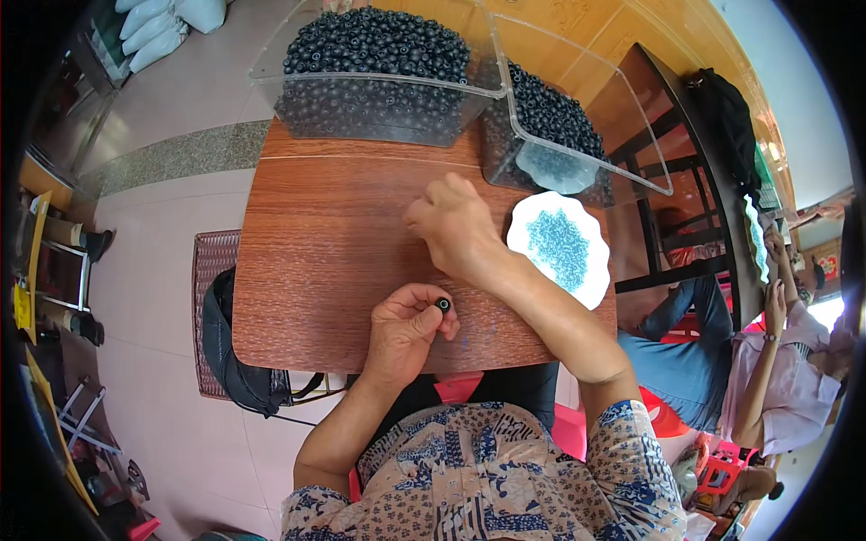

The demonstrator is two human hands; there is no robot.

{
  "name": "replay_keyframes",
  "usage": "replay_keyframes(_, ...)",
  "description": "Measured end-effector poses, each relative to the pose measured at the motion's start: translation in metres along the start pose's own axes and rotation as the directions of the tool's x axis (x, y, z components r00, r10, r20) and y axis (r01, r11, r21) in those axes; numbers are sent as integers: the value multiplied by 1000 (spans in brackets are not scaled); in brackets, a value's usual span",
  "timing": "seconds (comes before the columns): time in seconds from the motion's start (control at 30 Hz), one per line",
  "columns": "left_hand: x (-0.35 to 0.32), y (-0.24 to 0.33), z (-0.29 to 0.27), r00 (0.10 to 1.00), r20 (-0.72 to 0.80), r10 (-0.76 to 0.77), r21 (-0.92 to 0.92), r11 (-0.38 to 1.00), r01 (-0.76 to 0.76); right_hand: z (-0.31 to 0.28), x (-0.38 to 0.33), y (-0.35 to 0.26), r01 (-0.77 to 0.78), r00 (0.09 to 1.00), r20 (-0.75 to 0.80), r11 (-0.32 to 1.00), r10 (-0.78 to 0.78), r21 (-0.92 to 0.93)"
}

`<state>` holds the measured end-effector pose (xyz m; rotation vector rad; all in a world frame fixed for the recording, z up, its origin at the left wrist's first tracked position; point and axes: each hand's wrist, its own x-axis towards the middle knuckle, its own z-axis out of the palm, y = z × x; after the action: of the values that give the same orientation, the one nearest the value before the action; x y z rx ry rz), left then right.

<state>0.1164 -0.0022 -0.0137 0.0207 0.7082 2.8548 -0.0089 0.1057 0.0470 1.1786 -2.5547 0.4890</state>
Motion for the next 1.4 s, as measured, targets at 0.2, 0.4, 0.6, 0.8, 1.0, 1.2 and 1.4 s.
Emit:
replay_keyframes(0.2, 3, -3, 2, 1000, 2, 20, -9, 1000, -20, -46, -52, -11, -370, 902, 114, 610, 416, 701)
replay_keyframes(0.4, 4, -9, 12, 996, -90, -23, 147, 988, 36, -54, -93, -36, -367, 787, 274, 61, 553, 928)
replay_keyframes(0.6, 0, -19, 24, 995, -89, 45, 193, 981, -27, -45, -103, -54, -277, 701, 146, 78, 698, 958)
replay_keyframes(0.8, 0, -21, 33, 991, -104, 86, 257, 965, -56, -39, -112, -55, -242, 757, -66, 373, 650, 896)
replay_keyframes(1.0, 1, -23, 31, 993, -98, 72, 229, 972, -48, -40, -119, -48, -222, 801, -154, 526, 579, 821)
replay_keyframes(1.2, 1, -25, 34, 990, -109, 89, 235, 970, -62, -48, -116, -47, -284, 827, -204, 703, 524, 652)
replay_keyframes(1.4, 2, -25, 36, 991, -122, 58, 196, 980, -33, -49, -116, -48, -265, 835, -250, 756, 491, 599)
